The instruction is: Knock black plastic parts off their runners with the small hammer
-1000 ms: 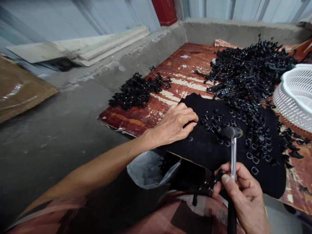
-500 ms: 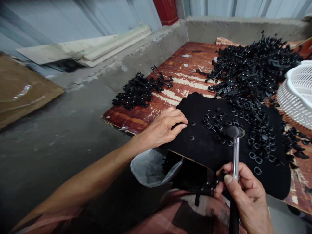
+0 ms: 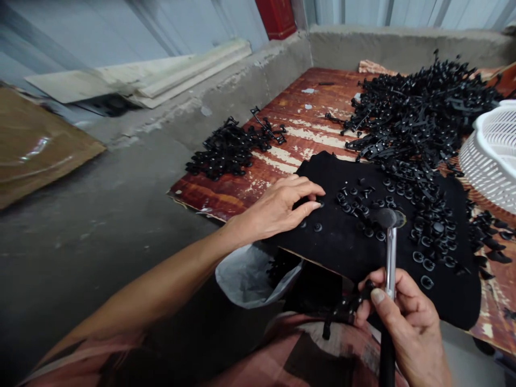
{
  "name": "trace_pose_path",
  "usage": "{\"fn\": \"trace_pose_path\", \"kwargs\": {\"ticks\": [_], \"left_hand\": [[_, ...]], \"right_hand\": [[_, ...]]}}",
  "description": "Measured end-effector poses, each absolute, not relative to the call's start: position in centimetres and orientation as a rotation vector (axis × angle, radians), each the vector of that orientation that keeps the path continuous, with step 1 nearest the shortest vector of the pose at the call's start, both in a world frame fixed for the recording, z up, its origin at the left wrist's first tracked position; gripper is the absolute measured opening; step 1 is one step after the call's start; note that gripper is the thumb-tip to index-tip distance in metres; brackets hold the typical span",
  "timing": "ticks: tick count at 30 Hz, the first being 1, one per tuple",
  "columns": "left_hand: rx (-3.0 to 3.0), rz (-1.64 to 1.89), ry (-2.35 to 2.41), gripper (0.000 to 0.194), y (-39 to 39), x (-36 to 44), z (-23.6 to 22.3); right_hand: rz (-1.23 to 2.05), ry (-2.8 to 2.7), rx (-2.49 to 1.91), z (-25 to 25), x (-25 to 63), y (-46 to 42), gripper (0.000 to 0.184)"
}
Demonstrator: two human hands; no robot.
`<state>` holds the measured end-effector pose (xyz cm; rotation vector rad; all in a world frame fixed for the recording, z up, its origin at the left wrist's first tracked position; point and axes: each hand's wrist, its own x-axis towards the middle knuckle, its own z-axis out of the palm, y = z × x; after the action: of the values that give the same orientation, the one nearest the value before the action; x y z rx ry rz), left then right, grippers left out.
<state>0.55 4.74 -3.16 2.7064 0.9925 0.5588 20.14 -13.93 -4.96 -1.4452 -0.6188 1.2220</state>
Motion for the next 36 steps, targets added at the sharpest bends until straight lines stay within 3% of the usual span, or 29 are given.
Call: {"fn": "trace_pose_path", "kwargs": {"ticks": [15, 20, 26, 36], "left_hand": [[2.821, 0.325, 1.057, 0.016, 4.1, -1.6, -2.1], [2.847, 0.415, 0.941, 0.020, 4.7, 0.9, -1.5], [2.958, 0.254, 0.863, 0.014, 5.4, 3.8, -1.7], [2.887, 0.391, 0.925, 0.012, 4.3, 1.3, -1.6]], "right_hand": [[1.258, -0.651, -1.399, -5.3, 20.4, -14.1, 0.019], [1.244, -0.655, -1.412, -5.4, 20.4, -14.1, 0.016], [1.283, -0.772, -1.328, -6.7, 21.8, -13.9, 0.016], [1.249, -0.677, -1.377, -5.3, 20.4, -14.1, 0.016]]}}
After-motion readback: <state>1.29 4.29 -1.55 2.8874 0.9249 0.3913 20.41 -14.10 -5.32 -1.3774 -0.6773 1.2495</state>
